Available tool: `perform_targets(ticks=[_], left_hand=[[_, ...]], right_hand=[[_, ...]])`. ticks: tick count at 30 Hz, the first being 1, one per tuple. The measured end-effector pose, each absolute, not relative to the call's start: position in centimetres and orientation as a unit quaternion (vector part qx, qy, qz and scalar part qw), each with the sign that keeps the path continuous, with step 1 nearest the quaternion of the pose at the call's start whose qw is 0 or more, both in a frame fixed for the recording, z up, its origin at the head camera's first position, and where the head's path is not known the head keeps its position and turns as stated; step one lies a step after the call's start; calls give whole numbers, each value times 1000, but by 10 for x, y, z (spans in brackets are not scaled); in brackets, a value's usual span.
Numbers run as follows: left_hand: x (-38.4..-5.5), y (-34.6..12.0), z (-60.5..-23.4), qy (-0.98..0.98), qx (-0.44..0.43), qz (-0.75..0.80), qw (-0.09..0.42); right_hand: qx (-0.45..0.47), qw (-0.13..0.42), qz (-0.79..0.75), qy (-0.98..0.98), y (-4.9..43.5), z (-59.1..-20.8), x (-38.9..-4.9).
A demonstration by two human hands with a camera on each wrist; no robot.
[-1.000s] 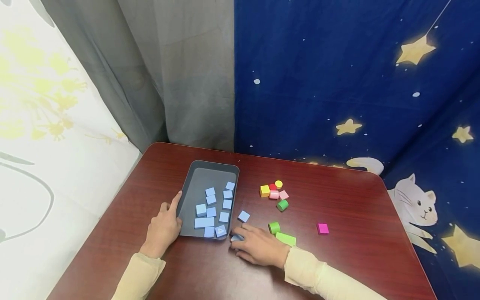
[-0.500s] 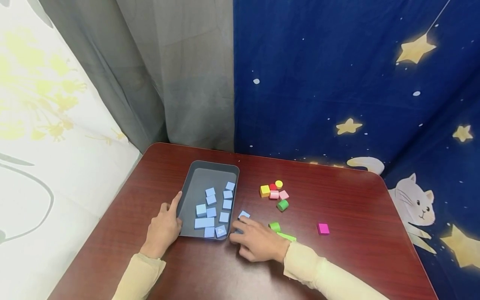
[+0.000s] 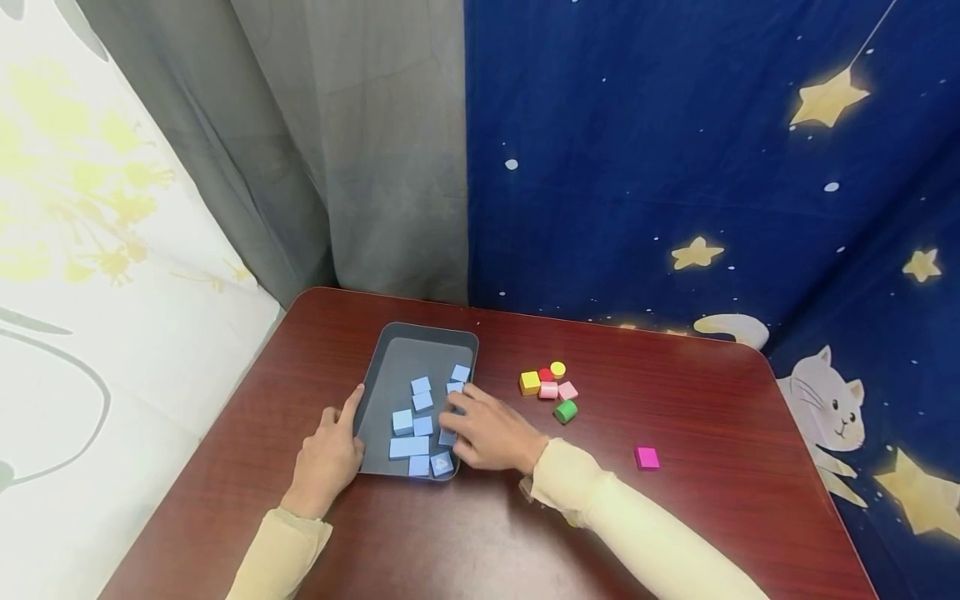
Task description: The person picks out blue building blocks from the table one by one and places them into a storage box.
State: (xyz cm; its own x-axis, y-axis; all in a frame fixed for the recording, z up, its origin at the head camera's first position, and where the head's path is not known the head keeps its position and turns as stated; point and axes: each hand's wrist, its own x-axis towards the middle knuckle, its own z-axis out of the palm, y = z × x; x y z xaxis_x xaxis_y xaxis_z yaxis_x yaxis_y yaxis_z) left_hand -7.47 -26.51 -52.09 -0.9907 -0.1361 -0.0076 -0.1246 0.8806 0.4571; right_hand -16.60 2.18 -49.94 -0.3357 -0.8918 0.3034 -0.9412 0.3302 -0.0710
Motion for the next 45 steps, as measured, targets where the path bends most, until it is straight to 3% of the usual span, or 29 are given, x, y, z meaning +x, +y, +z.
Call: perform_targets(ticks=[9, 45], left_hand=[[-74, -265, -521, -969, 69, -237, 13], [-74, -265, -521, -969, 73, -237, 17]], right_hand=[[570, 59, 41, -819, -2, -495, -187], [527, -38, -51, -847, -39, -492, -204]])
